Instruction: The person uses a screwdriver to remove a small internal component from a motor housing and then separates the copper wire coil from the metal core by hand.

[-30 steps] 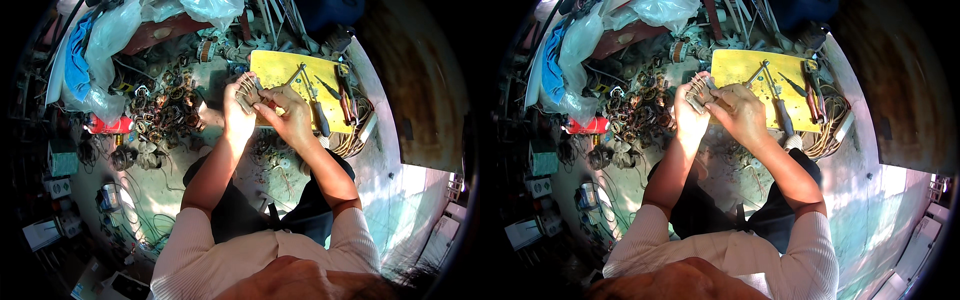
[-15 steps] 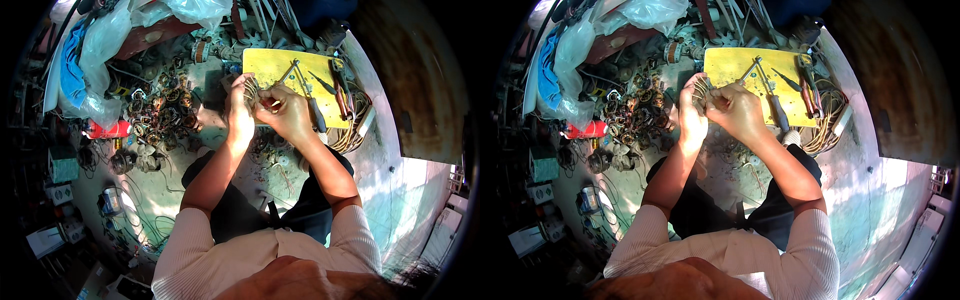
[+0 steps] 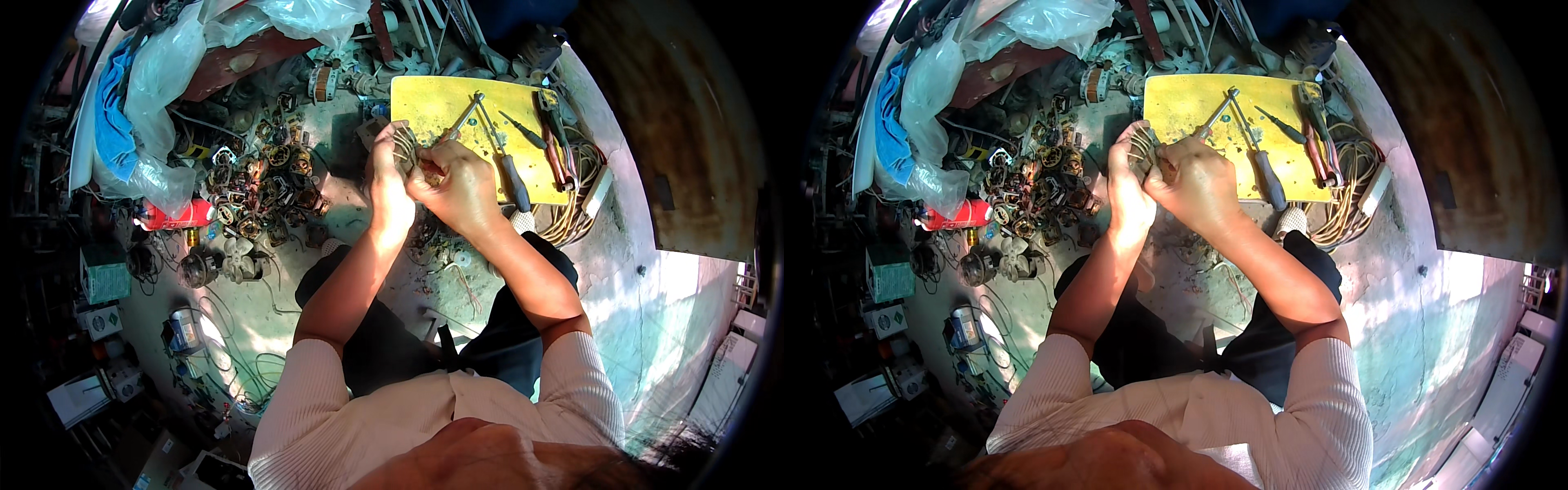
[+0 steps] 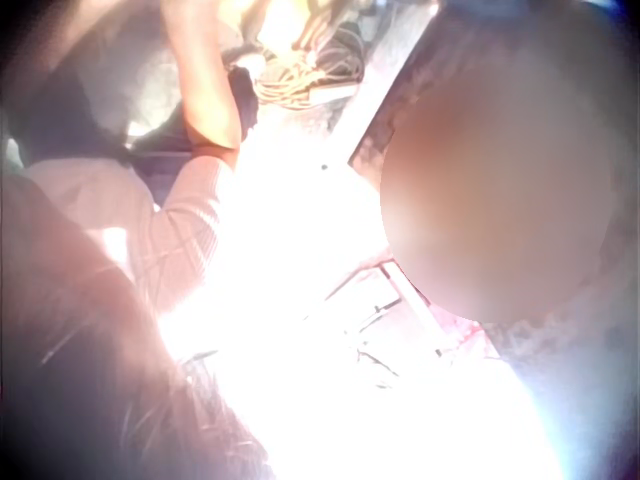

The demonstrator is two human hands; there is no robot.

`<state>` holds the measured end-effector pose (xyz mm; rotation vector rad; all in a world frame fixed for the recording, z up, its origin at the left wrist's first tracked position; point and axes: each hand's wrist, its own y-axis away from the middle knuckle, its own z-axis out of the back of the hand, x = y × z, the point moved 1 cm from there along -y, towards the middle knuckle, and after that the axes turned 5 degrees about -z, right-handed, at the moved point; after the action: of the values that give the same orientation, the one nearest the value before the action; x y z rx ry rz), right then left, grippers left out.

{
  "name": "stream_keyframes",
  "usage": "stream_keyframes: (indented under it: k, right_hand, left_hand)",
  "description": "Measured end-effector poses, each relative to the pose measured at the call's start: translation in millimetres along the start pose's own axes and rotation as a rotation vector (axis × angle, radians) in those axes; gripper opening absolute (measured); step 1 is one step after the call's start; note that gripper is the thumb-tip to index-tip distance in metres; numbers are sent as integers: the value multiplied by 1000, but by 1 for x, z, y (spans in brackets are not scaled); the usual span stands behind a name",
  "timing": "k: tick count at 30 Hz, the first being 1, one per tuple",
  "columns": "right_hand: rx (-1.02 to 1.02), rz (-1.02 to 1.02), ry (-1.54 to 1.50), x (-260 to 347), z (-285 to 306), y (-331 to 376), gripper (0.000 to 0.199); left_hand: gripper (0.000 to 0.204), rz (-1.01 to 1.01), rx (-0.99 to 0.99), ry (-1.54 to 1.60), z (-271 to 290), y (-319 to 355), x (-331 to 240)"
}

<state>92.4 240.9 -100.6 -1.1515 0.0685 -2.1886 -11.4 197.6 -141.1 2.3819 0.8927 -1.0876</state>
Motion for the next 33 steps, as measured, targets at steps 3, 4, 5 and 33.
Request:
stream_keyframes:
  k: [3, 4, 5, 33]
  right_hand:
    - [35, -38, -72, -8, 1, -3, 22]
    - [67, -67, -122, -9, 3, -5, 22]
    - [100, -96, -173, -8, 8, -8, 21]
    - [61, 39, -70, -4, 17, -13, 27]
  left_hand:
    - [40, -1, -2, -17, 5, 0, 2]
    - [41, -4, 0, -30, 6, 0, 1]
    - [41, 12, 9, 13, 2, 1, -3]
    - [43, 275, 142, 355, 24, -16, -8]
